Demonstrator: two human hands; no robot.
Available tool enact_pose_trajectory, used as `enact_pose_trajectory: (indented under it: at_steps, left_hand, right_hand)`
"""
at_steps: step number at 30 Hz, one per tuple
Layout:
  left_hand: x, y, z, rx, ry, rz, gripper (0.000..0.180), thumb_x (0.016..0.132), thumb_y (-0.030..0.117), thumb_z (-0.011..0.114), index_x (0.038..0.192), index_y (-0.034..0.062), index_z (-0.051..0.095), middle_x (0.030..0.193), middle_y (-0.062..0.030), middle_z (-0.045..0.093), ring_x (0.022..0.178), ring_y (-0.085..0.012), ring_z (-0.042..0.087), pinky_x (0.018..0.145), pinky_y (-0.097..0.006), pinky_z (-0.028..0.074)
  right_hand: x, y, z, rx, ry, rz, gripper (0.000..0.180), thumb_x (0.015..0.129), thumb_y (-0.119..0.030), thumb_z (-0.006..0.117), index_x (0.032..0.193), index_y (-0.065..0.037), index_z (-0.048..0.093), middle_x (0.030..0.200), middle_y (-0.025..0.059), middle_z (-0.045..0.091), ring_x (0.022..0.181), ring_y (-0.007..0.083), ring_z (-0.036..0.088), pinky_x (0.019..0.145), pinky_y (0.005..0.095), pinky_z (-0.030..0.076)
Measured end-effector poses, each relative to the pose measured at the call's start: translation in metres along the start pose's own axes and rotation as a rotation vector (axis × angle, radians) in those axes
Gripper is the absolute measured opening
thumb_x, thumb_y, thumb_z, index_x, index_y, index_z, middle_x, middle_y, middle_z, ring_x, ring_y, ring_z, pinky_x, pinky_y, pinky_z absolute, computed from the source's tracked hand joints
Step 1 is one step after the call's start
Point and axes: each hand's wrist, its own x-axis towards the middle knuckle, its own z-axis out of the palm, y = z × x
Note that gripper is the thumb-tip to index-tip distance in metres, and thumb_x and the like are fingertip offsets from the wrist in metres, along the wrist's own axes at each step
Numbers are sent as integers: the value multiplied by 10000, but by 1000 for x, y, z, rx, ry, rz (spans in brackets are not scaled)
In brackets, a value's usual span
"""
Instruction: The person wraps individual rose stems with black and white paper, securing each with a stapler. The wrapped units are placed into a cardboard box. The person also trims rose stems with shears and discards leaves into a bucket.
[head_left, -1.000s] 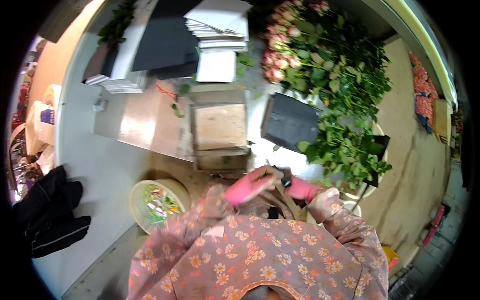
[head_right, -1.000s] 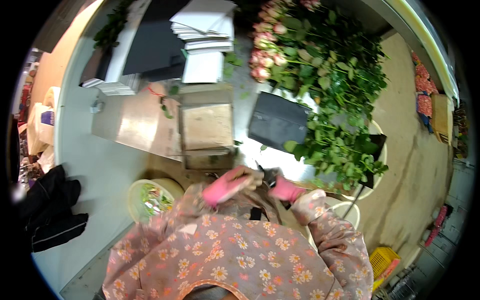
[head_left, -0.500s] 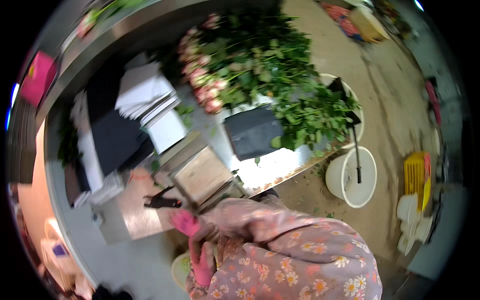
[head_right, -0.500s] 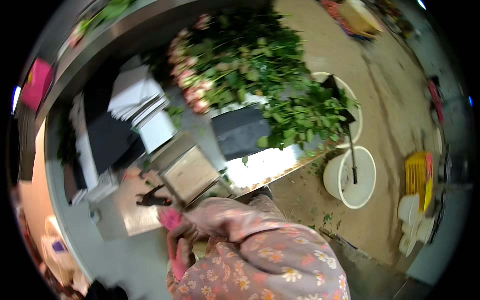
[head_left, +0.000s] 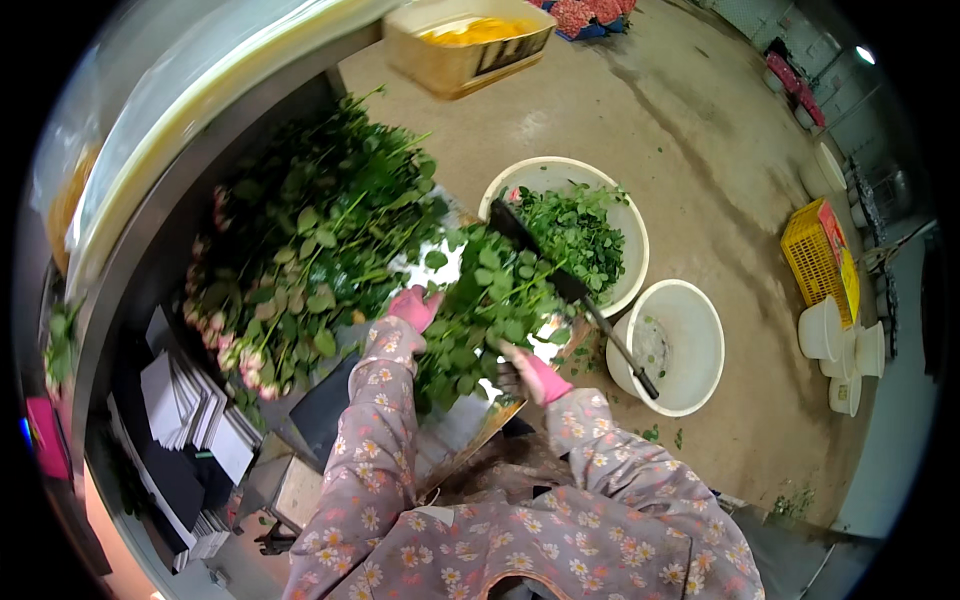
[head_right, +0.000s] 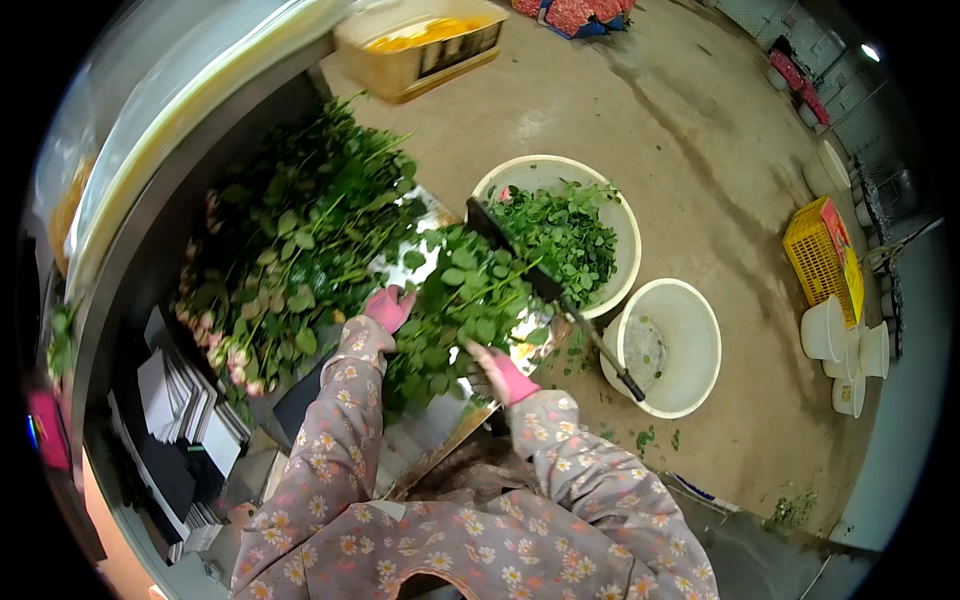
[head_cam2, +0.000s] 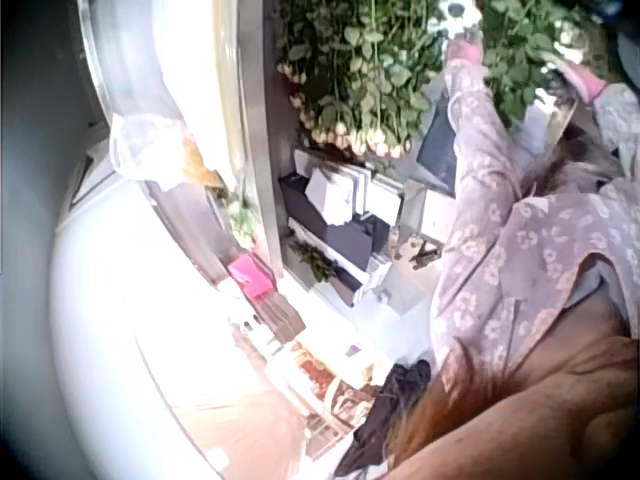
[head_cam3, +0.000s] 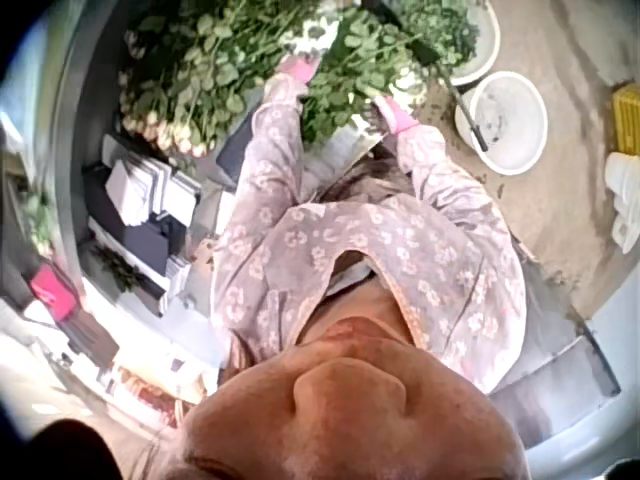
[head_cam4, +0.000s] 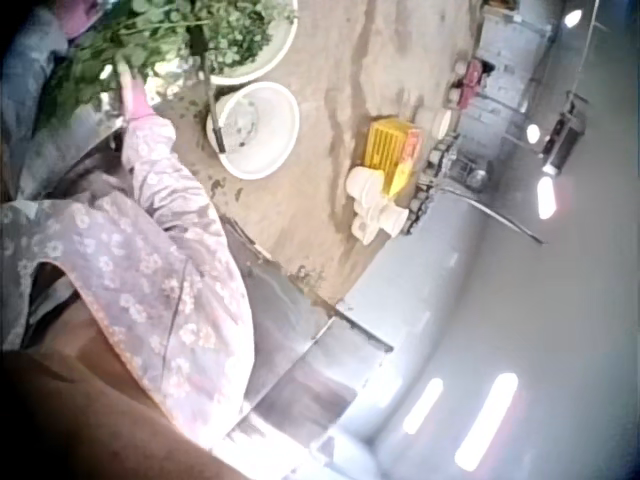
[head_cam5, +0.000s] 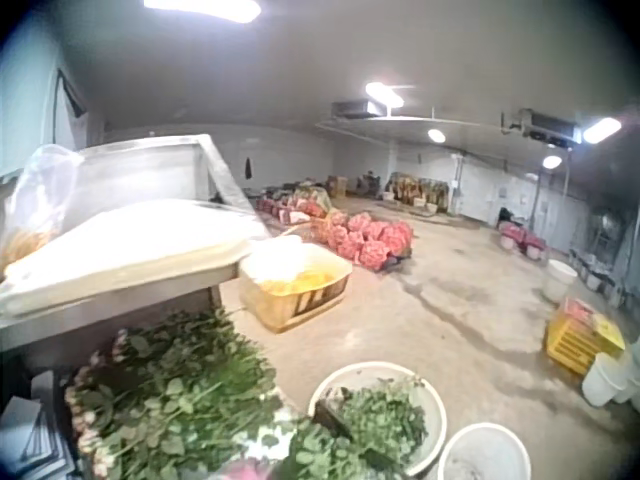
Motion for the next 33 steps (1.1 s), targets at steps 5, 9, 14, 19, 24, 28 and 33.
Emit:
enact_pose_trajectory:
  at_steps: [5,9,14,19,24,28,33]
  left_hand:
    - [44,-19,33,-72,-560,270,718,910,565,470,1275,-54,460,1236,-212,583,1148,-350,559,1020,-391,403]
    - [14,28,-9,-558,-845,141,910,839,598,571,1395,-76,314,1379,-230,467,1270,-329,464,1067,-375,367]
    - [-44,148,-4,598,-376,44,1142,635,641,742,1432,-27,270,1324,-190,479,1210,-328,486,1046,-444,357]
    - [-55,133,22,607,-161,-62,1102,614,581,787,1424,22,292,1260,-117,481,1191,-267,482,1002,-457,350]
    - [-39,122,9,446,-170,6,790,663,457,785,1218,-2,460,1048,-140,576,989,-283,590,838,-382,488]
    - [-57,122,-6,361,33,108,627,632,381,794,1053,4,521,977,-161,570,893,-323,586,777,-410,492]
    - [-124,142,-52,154,64,410,580,599,386,810,971,-12,611,939,-161,565,915,-316,561,809,-407,465]
  right_hand:
    - [71,-30,3,-49,279,181,503,857,-546,629,985,-60,630,836,-18,552,708,107,546,621,255,485]
    - [91,-22,-8,-93,264,86,465,878,-490,628,1073,-68,646,864,-8,585,697,102,556,592,247,501]
    - [110,-13,-48,-74,223,126,393,871,-391,674,1069,-52,666,896,53,633,739,125,585,656,271,521]
    - [-3,-54,-123,-858,369,-384,343,803,-151,610,1137,-73,624,921,146,683,792,278,649,724,372,531]
    - [-81,9,-319,-1375,937,198,365,784,-174,570,1125,-44,586,1082,249,626,1058,389,585,922,441,459]
    - [-125,-1,-335,-1285,658,278,465,694,-212,687,1108,-31,574,1066,271,621,1067,409,585,923,438,463]
    - [-315,-202,-149,-1316,612,160,436,653,-165,706,1042,-12,580,907,167,633,861,275,633,777,365,495]
